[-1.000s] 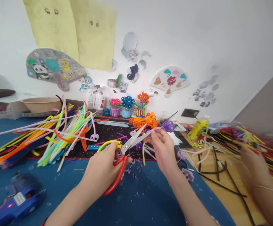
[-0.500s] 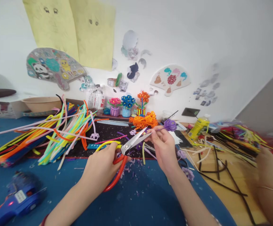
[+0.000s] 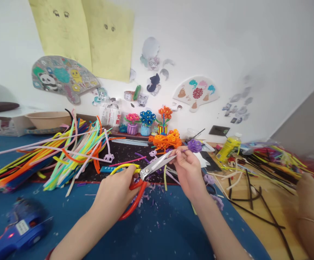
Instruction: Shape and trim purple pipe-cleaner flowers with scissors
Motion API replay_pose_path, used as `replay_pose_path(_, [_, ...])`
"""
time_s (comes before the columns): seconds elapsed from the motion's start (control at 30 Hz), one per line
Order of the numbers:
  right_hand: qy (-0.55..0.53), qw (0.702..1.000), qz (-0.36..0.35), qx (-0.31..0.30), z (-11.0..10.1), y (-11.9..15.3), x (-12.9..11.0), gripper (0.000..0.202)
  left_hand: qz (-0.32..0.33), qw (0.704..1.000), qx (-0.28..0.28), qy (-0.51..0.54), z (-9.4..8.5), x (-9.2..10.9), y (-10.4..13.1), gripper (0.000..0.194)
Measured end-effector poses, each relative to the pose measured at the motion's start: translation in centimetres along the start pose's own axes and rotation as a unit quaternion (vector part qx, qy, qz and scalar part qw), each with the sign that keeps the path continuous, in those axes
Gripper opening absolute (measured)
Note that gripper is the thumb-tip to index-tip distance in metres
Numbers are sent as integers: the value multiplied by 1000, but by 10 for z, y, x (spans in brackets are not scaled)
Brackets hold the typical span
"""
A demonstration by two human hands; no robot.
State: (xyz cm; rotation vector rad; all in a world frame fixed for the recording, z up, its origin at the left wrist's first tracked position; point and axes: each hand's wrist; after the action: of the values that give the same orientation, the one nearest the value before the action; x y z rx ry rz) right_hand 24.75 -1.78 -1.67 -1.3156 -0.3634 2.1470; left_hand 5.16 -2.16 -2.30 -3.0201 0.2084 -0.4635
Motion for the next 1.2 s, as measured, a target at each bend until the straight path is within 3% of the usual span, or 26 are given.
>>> replay_pose_path(1.2, [-49,998,40,12,-4,-3,5,19,2,1000,-12,-8,2,-2,-1,28])
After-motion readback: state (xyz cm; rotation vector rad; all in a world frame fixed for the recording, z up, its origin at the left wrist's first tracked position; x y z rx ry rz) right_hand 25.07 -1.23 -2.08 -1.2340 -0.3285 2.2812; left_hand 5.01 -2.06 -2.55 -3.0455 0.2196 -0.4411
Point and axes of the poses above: each hand's wrist, its own y-axis away from the middle knuckle, its own z-axis out of the palm, x = y × z, and after that the axes turned 13 degrees about -z, right-handed
